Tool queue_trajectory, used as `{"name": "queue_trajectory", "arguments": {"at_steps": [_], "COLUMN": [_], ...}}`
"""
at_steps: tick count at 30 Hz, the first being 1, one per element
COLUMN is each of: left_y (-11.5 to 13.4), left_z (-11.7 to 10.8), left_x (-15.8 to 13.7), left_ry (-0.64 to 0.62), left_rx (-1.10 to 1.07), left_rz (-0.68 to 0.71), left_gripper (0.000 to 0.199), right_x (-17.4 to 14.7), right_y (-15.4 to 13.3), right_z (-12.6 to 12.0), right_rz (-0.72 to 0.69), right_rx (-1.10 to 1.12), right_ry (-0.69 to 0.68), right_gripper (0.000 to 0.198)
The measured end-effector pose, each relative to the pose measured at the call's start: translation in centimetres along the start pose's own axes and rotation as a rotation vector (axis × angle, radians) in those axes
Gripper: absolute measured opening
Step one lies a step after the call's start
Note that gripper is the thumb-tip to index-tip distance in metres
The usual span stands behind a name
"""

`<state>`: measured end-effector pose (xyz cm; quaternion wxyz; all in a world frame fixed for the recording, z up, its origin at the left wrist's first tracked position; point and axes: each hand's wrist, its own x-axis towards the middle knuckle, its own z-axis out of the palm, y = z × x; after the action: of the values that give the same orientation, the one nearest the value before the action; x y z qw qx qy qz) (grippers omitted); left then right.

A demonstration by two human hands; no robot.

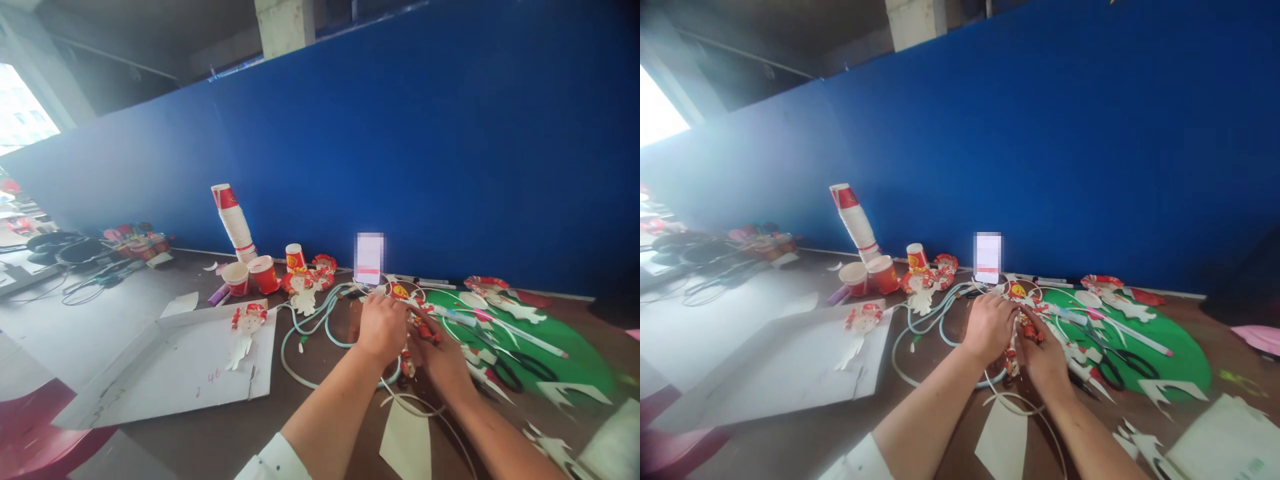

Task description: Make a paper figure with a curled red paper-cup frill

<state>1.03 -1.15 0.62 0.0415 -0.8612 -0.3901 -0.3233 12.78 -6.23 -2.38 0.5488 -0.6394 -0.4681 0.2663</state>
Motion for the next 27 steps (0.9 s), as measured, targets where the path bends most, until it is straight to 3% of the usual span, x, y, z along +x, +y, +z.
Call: {"name": "queue_trajectory", "arguments": {"at_steps": [8,16,27], "left_y": [0.20,0.01,0.04], "left_z": [-0.12,0.00,-0.41], "left_x": [-0.20,-0.19,-0.05], "left_ry": [0.000,-0.019,-0.052], "left_rx": [0.130,0.121,0.064], "left_rz": [0.056,0.077,-0.016], "left_gripper": [0.016,0.015,0.020], "right_x": [-0.09,0.18,-0.20], "right_y": [-0.68,-0.45,-0.86], "right_z": [-0.03,-0.10,-0.15], "right_rz": [0.017,-0.007,0.027], "right_rx": [-0.063,-0.103,-0.134], "right_ry": [0.034,0.002,-0.021], "right_gripper": [0.037,0.042,0.038]}}
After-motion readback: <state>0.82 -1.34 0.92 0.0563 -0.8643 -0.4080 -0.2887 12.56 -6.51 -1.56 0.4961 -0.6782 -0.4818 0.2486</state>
